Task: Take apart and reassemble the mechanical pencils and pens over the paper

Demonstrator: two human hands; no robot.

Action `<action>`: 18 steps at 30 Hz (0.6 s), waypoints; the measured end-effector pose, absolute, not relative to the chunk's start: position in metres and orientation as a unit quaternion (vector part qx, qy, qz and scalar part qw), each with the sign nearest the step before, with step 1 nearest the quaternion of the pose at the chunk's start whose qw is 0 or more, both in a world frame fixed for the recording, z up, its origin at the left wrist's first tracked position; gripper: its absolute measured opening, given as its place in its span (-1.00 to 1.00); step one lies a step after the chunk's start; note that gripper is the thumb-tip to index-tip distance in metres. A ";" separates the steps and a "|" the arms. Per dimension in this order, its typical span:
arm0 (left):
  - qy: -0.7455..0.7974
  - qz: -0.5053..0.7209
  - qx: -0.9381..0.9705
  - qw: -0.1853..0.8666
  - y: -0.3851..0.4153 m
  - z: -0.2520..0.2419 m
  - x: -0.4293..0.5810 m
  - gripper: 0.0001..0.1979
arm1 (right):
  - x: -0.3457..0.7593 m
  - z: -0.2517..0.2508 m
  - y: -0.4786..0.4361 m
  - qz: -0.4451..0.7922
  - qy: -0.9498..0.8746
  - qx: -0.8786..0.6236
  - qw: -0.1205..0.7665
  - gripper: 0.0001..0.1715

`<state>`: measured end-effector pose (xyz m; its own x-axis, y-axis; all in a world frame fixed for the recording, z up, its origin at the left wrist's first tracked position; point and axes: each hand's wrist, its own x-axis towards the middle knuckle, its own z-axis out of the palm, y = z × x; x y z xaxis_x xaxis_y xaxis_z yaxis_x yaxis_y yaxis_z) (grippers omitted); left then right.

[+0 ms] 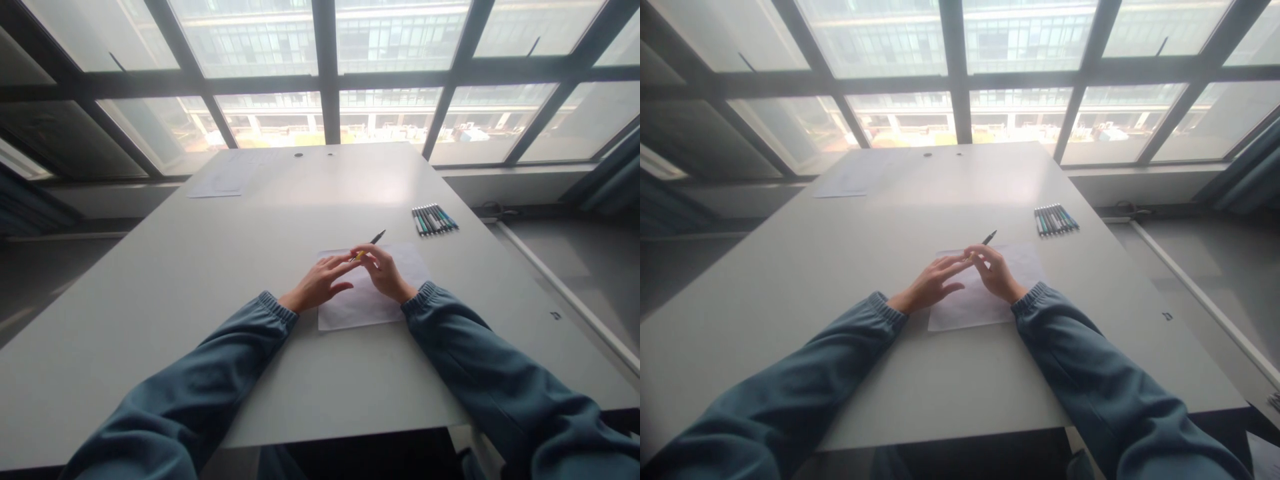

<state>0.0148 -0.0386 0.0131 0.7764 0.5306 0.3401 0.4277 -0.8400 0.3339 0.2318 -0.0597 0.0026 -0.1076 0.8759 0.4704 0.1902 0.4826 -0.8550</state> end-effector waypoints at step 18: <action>0.365 0.138 0.913 0.116 -0.030 0.002 0.007 -0.47 | 0.361 0.048 0.013 0.090 -0.501 -0.594 0.623 -0.64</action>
<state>0.0071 -0.0298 0.0017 0.6954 0.6988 0.1676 0.6350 -0.7067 0.3120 0.3609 0.0131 0.0480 0.4821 0.7071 0.5172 0.4826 0.2784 -0.8305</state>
